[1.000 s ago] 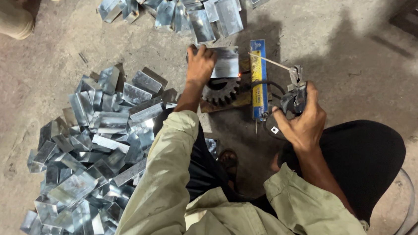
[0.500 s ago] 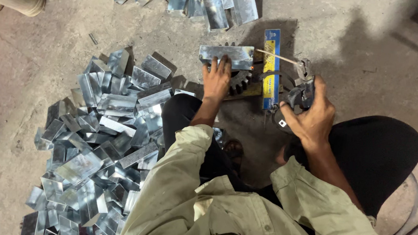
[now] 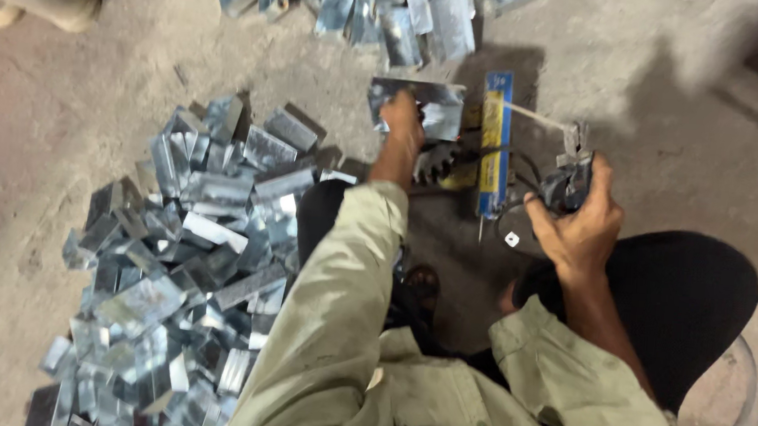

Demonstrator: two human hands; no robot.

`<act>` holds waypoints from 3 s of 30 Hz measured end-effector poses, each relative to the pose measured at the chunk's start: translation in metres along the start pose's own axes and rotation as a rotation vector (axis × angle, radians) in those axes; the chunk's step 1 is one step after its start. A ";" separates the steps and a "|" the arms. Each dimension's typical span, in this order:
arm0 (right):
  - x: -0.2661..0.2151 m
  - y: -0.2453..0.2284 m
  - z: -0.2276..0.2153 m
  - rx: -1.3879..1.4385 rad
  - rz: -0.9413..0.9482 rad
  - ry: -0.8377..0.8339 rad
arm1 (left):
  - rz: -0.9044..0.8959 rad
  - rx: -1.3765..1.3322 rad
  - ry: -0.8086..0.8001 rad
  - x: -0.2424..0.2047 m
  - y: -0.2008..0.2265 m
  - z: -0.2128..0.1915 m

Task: The person sits on the floor and welds small rectangular metal pieces onto a larger gear-shaped metal component using a handheld welding tool. They repeatedly pick up metal pieces from a pile, position them on the gear, and apply welds, creating bright sparks.

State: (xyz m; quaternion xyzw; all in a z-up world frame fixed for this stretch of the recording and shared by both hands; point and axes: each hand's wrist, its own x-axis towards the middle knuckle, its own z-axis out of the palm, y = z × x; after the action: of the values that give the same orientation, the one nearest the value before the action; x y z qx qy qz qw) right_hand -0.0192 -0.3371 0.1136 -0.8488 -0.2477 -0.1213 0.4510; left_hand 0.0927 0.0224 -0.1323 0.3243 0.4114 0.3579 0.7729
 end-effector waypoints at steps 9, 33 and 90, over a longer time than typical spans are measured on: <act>0.011 0.004 -0.007 0.047 0.055 0.033 | 0.193 -0.046 -0.539 0.007 0.263 0.061; -0.032 0.153 0.038 0.041 0.047 -0.159 | -0.184 1.762 0.590 -0.290 0.103 -0.535; -0.002 -0.006 0.011 0.116 0.105 0.026 | 0.597 1.960 -0.870 -0.096 0.140 -0.004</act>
State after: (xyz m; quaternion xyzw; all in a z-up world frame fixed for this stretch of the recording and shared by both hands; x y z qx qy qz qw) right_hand -0.0243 -0.3257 0.1109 -0.8314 -0.2035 -0.0940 0.5085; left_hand 0.0098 0.0191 0.0161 0.9783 0.1154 -0.0946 0.1436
